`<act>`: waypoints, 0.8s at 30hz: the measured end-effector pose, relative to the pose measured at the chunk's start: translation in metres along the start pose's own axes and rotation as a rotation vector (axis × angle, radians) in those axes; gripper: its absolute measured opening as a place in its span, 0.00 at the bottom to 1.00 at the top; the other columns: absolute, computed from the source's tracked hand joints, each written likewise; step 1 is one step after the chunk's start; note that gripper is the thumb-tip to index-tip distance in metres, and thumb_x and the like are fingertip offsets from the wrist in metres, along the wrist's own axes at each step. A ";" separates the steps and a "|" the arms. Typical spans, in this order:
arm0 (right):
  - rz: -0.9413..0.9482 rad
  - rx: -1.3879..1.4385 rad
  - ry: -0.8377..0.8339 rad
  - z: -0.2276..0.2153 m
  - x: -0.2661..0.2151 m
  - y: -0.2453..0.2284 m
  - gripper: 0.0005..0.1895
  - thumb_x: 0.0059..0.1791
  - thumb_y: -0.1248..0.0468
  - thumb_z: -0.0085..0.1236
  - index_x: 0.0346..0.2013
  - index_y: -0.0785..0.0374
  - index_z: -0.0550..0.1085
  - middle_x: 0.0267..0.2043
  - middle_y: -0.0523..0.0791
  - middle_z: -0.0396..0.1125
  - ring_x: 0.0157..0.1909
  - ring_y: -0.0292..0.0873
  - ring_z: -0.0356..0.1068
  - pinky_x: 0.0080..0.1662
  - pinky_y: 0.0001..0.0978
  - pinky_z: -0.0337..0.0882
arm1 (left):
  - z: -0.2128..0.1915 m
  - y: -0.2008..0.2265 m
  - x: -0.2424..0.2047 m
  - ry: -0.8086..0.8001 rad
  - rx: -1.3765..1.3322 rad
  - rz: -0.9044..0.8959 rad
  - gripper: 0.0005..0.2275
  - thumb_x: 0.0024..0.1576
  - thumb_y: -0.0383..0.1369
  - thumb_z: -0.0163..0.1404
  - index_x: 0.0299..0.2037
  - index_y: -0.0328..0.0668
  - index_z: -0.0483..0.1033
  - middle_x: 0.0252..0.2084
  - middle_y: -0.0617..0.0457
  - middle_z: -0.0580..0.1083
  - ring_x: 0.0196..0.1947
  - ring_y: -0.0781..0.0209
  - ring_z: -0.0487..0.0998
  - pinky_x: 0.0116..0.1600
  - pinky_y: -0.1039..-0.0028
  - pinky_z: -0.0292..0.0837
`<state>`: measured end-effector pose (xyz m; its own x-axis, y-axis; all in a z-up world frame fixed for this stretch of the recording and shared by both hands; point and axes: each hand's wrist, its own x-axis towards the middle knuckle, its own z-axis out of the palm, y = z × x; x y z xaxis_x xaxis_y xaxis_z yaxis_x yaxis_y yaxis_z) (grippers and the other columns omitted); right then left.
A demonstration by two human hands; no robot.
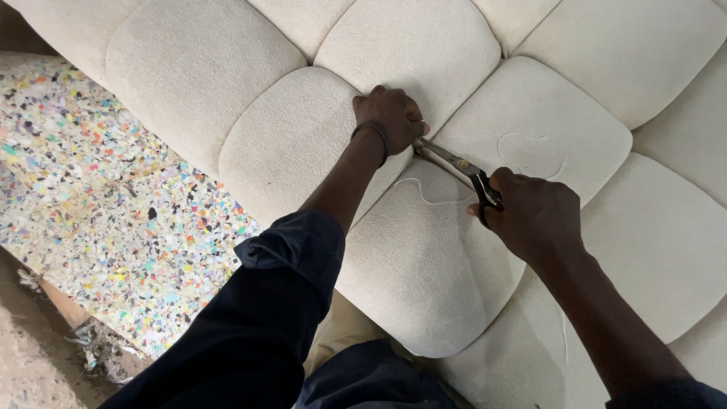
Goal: Hand-sewing a tufted pattern onto a white upholstered cushion using a needle and thread
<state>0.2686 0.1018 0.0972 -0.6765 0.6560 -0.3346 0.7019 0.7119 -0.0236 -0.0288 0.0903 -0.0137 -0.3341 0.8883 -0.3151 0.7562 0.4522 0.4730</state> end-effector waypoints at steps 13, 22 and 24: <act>0.015 -0.023 -0.032 -0.001 0.003 -0.003 0.20 0.57 0.45 0.66 0.55 0.54 0.80 0.36 0.42 0.81 0.40 0.47 0.86 0.44 0.43 0.84 | 0.003 0.001 -0.002 -0.010 0.007 -0.009 0.08 0.62 0.46 0.57 0.45 0.70 0.90 0.46 0.67 0.83 0.65 0.54 0.78 0.74 0.45 0.61; 0.028 0.007 0.006 0.001 0.000 -0.006 0.22 0.55 0.44 0.69 0.54 0.55 0.81 0.36 0.43 0.82 0.40 0.48 0.86 0.44 0.45 0.84 | 0.007 -0.002 0.000 0.013 -0.043 -0.001 0.05 0.61 0.45 0.58 0.39 0.70 0.89 0.43 0.66 0.82 0.63 0.53 0.78 0.73 0.44 0.62; 0.041 0.015 -0.015 -0.001 -0.001 -0.007 0.22 0.55 0.44 0.68 0.55 0.56 0.81 0.36 0.44 0.82 0.40 0.49 0.86 0.44 0.46 0.84 | 0.008 -0.003 0.002 0.019 -0.025 0.003 0.05 0.61 0.45 0.58 0.39 0.69 0.89 0.43 0.65 0.82 0.64 0.53 0.78 0.73 0.43 0.62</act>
<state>0.2644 0.0965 0.0986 -0.6439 0.6804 -0.3499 0.7322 0.6807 -0.0240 -0.0273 0.0904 -0.0223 -0.3425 0.8909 -0.2984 0.7429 0.4512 0.4945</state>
